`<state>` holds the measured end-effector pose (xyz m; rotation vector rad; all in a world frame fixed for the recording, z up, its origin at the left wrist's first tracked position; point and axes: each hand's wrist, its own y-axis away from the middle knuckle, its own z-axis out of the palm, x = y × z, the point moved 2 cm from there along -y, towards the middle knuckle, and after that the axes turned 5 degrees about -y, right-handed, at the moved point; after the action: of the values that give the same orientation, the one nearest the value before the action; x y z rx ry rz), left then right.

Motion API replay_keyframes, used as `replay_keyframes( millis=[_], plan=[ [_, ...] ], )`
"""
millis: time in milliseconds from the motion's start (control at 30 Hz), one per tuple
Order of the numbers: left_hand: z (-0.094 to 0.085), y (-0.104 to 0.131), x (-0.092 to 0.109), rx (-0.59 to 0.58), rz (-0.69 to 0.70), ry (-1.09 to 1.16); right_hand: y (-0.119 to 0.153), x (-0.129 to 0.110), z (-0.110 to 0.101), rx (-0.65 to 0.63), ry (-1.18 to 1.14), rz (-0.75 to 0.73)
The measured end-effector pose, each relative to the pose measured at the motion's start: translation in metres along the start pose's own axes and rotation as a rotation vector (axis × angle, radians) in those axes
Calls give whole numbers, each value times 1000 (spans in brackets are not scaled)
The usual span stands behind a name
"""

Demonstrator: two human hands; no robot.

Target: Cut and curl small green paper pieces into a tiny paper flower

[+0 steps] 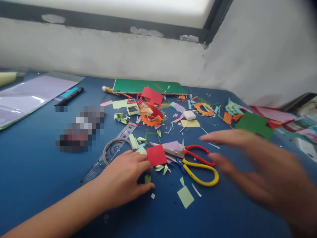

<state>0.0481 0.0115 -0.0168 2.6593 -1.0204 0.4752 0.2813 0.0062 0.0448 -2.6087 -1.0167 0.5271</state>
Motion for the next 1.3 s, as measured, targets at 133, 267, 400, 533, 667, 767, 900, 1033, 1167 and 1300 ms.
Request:
replay_keyframes(
  millis=[133, 267, 400, 533, 667, 767, 900, 1033, 1167, 1300],
  plan=[
    [1, 1, -1, -83, -12, 20, -12, -6, 39, -257, -38, -109],
    [1, 4, -5, -107, -50, 102, -7, -7, 67, -269, -196, -79],
    [1, 4, -4, -60, -81, 312, 2, -15, 76, -199, -449, 28],
    [1, 2, 2, 62, -211, 602, 4, -25, 84, -216, -817, 244],
    [0, 1, 6, 122, -318, 799, 0, -30, 89, -178, -1043, 388],
    [-2, 1, 7, 124, -378, 880, -2, -31, 88, -160, -1082, 434],
    [-5, 3, 12, 125, -397, 910, -1, -30, 84, -153, -1108, 455],
    [-6, 5, 16, 127, -381, 905, -1, -30, 83, -159, -1112, 450],
    [-5, 5, 15, 93, -436, 1009, -3, -30, 80, -122, -1039, 408],
    [-7, 5, 16, 79, -487, 1083, -4, -31, 77, -132, -1088, 450]
  ],
)
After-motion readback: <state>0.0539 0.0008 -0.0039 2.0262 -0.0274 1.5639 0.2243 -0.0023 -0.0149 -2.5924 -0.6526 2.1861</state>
